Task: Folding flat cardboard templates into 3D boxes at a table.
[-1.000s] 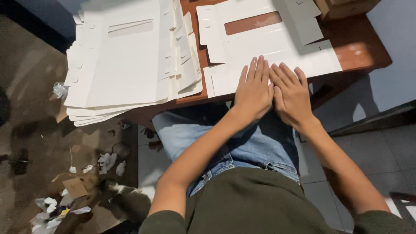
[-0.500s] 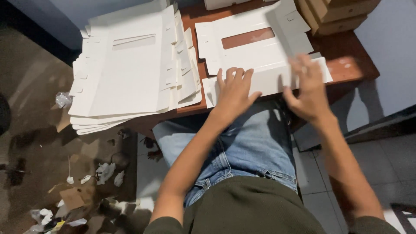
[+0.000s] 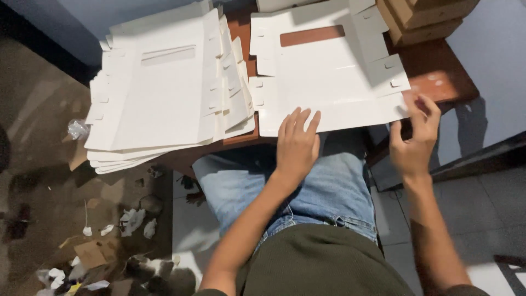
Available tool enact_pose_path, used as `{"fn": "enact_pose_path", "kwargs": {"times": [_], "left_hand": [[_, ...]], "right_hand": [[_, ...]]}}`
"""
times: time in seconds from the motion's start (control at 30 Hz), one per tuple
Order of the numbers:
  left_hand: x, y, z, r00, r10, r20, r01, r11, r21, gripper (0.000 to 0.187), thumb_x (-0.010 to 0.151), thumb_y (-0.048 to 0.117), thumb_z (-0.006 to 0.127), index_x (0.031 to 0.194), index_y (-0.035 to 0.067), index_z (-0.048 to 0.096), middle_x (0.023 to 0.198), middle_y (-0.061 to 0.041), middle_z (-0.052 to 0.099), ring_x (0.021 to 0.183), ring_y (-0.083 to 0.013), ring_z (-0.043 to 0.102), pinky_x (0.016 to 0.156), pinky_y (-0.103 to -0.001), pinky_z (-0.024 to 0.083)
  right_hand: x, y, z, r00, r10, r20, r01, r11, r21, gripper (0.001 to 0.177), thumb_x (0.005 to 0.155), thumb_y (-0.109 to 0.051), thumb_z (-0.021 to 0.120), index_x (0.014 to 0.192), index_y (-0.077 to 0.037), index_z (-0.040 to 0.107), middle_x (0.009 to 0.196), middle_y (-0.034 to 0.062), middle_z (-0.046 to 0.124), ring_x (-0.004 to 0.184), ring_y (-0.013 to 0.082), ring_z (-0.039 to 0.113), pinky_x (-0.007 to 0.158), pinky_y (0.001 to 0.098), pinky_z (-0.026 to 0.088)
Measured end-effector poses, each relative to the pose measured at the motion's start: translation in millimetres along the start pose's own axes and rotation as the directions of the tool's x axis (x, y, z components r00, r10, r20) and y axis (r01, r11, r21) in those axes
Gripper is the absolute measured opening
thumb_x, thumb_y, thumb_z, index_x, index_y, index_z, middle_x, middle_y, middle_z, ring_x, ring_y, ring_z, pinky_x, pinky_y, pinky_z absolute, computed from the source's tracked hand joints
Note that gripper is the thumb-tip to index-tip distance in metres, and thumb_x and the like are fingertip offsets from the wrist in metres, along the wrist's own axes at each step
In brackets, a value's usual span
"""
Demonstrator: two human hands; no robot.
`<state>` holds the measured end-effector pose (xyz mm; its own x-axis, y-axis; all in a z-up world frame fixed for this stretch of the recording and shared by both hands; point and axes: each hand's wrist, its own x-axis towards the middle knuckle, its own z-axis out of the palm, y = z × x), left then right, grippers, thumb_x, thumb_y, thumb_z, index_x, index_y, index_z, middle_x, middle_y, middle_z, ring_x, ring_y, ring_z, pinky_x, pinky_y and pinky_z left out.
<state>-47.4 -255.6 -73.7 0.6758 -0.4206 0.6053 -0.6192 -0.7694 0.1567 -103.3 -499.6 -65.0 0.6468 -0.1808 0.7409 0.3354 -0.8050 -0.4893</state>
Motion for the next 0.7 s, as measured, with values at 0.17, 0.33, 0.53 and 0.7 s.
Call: {"fn": "enact_pose_path", "kwargs": {"times": [0.17,0.33,0.53,0.7], "left_hand": [[-6.8,22.6,-3.8,0.999,-0.021,0.038,0.018,0.995,0.094,0.065,0.093,0.036,0.073,0.15,0.014,0.051,0.154,-0.013,0.05,0.149,-0.0346,0.04,0.124,-0.055,0.031],[-8.0,23.2,-4.6,0.997,0.006,0.072,-0.019,0.983,0.182,0.072,0.093,0.044,0.075,0.154,0.018,0.047,0.157,-0.009,0.049,0.149,-0.0296,0.042,0.123,-0.05,0.033],[-9.9,19.0,6.6,0.998,0.014,0.058,-0.026,0.976,0.215,0.073,0.091,0.043,0.078,0.153,0.019,0.048,0.157,-0.007,0.048,0.149,-0.0286,0.042,0.121,-0.049,0.034],[-10.1,18.7,0.4,0.996,0.017,0.084,-0.035,0.973,0.228,0.075,0.091,0.044,0.077,0.155,0.02,0.045,0.159,-0.006,0.046,0.15,-0.0276,0.04,0.121,-0.048,0.033]], "right_hand": [[-24.4,-2.7,16.2,0.947,0.301,-0.115,-0.261,0.927,0.271,0.037,0.109,-0.006,0.049,0.145,0.004,0.05,0.132,0.0185,0.052,0.118,0.0297,0.053,0.1,0.0401,0.046],[-15.6,-24.1,16.6,0.942,0.304,-0.145,-0.225,0.889,0.399,0.041,0.109,-0.007,0.05,0.149,-0.003,0.045,0.127,0.0171,0.056,0.114,0.0251,0.056,0.099,0.0359,0.047],[-8.4,-18.3,23.3,0.982,0.183,-0.05,-0.159,0.936,0.313,0.054,0.106,0.004,0.061,0.154,-0.001,0.037,0.138,0.0199,0.049,0.125,0.0313,0.053,0.104,0.0383,0.049],[29.3,9.5,17.8,0.982,0.182,-0.049,-0.176,0.978,0.111,0.023,0.1,0.008,0.065,0.122,0.003,0.064,0.116,0.0165,0.064,0.103,0.0281,0.06,0.089,0.0383,0.049]]}}
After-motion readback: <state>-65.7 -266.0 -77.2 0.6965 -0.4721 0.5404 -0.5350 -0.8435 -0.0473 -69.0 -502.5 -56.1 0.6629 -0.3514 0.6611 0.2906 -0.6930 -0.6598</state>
